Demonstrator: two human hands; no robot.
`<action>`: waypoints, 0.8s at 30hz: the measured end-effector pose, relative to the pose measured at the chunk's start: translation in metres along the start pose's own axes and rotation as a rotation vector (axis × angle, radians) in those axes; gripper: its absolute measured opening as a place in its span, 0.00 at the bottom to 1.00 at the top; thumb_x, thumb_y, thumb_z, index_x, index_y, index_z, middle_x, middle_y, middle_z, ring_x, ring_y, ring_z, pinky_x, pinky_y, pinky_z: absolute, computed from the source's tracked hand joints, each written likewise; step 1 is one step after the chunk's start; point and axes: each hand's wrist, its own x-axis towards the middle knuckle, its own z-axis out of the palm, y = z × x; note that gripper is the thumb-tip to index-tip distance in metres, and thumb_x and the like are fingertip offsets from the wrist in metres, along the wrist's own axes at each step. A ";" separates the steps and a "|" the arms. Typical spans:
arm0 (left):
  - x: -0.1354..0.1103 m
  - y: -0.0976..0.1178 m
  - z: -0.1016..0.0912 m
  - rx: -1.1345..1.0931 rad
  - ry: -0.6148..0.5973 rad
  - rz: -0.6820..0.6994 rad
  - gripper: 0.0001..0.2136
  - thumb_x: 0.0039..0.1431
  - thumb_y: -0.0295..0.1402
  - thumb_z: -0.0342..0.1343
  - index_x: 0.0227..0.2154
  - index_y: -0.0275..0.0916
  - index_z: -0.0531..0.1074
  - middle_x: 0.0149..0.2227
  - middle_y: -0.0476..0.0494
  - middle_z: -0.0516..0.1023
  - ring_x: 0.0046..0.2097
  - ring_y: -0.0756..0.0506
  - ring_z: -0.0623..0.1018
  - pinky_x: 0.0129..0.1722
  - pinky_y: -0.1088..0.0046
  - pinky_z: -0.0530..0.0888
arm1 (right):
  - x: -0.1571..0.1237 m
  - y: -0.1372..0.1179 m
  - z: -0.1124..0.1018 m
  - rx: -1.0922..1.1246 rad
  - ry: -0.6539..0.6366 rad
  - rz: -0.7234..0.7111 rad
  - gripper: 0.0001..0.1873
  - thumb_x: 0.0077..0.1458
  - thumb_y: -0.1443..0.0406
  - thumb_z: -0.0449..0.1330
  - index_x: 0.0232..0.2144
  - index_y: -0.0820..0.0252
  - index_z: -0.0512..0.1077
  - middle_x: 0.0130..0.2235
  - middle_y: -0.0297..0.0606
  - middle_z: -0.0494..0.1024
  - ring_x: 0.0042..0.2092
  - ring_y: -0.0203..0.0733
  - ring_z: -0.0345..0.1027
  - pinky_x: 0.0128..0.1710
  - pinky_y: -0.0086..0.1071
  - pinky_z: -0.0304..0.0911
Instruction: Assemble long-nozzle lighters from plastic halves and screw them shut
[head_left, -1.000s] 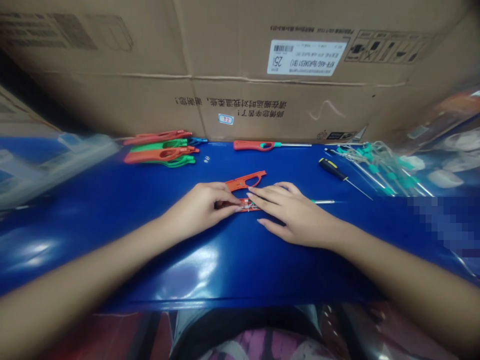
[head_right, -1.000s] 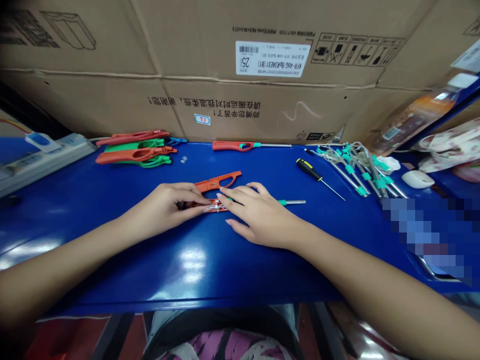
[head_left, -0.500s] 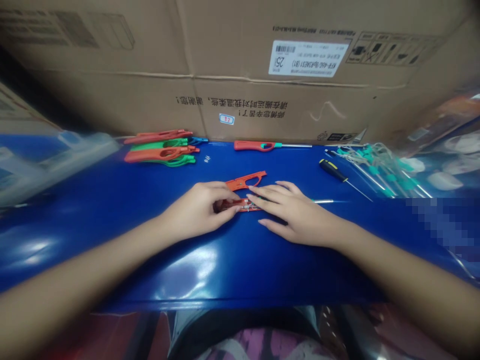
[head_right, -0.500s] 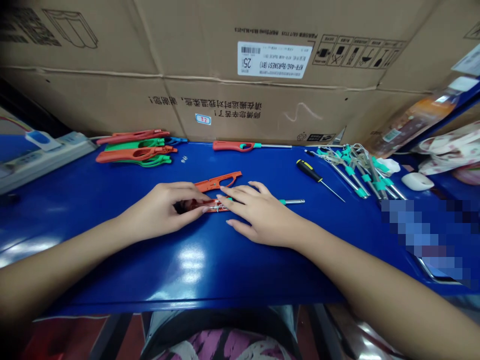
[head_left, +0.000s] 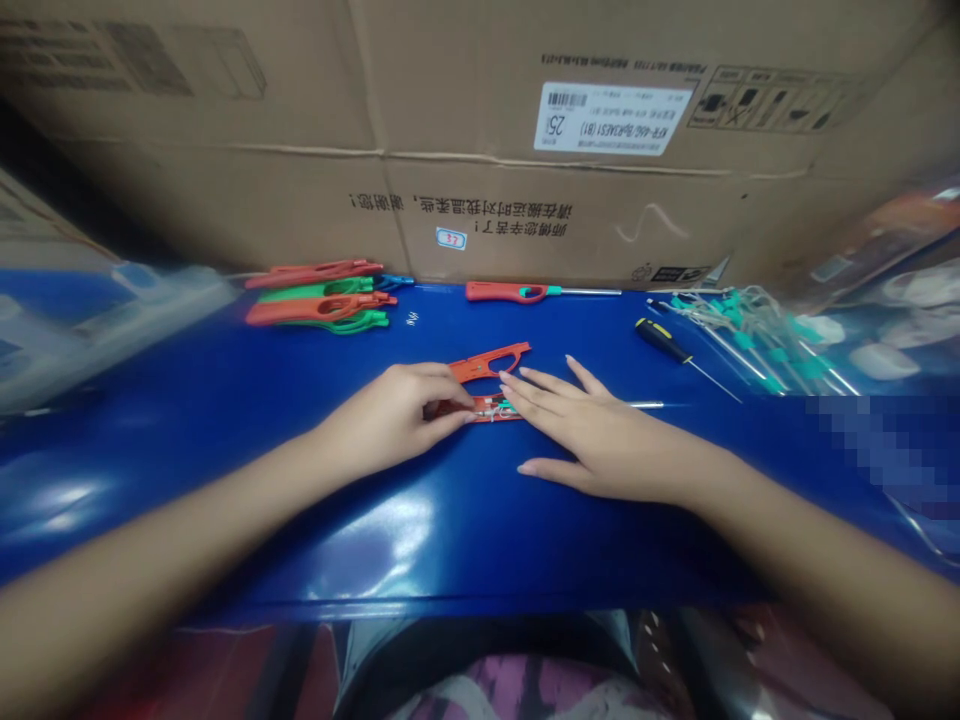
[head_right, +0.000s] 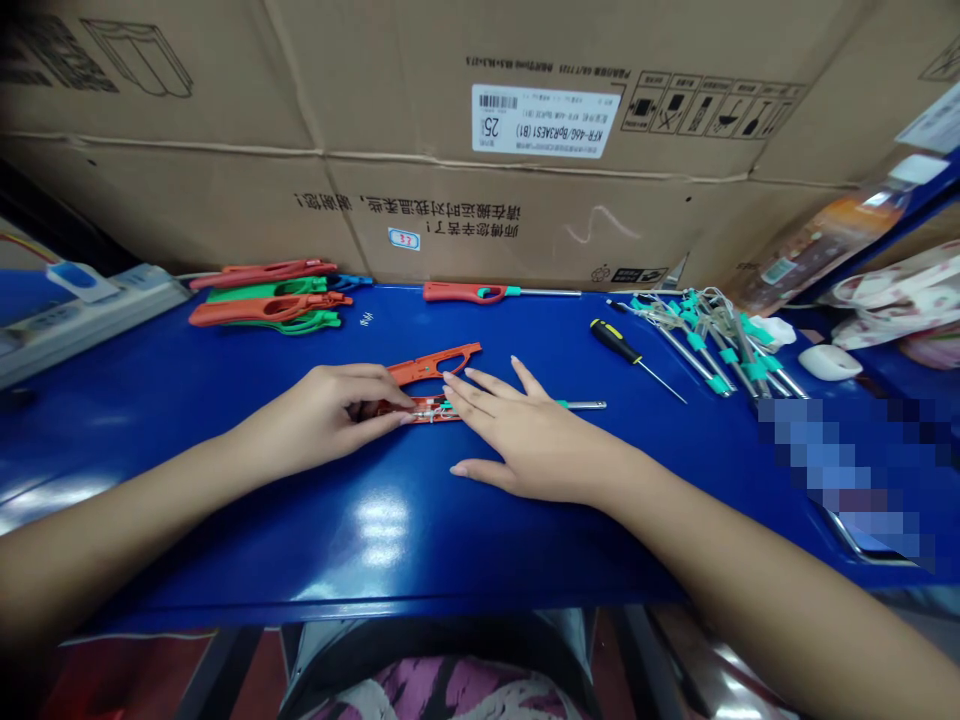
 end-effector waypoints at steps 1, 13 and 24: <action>0.000 0.000 0.000 -0.006 -0.003 -0.006 0.09 0.66 0.34 0.58 0.41 0.39 0.82 0.37 0.44 0.80 0.37 0.48 0.79 0.35 0.74 0.73 | 0.000 -0.001 0.000 0.005 -0.009 0.007 0.40 0.67 0.48 0.53 0.72 0.62 0.50 0.73 0.47 0.48 0.74 0.60 0.42 0.69 0.69 0.36; -0.001 -0.001 0.003 -0.026 0.000 -0.065 0.07 0.63 0.32 0.60 0.40 0.39 0.81 0.36 0.47 0.80 0.30 0.52 0.75 0.31 0.76 0.72 | 0.002 0.018 -0.011 -0.028 0.112 0.034 0.33 0.67 0.60 0.55 0.69 0.67 0.57 0.70 0.53 0.59 0.71 0.54 0.53 0.71 0.63 0.39; -0.002 0.001 0.002 -0.010 0.007 -0.041 0.07 0.64 0.33 0.59 0.40 0.39 0.81 0.36 0.46 0.79 0.33 0.50 0.76 0.33 0.76 0.72 | 0.006 0.024 -0.001 -0.018 0.220 0.049 0.19 0.66 0.67 0.53 0.57 0.60 0.72 0.55 0.46 0.78 0.56 0.51 0.71 0.64 0.57 0.55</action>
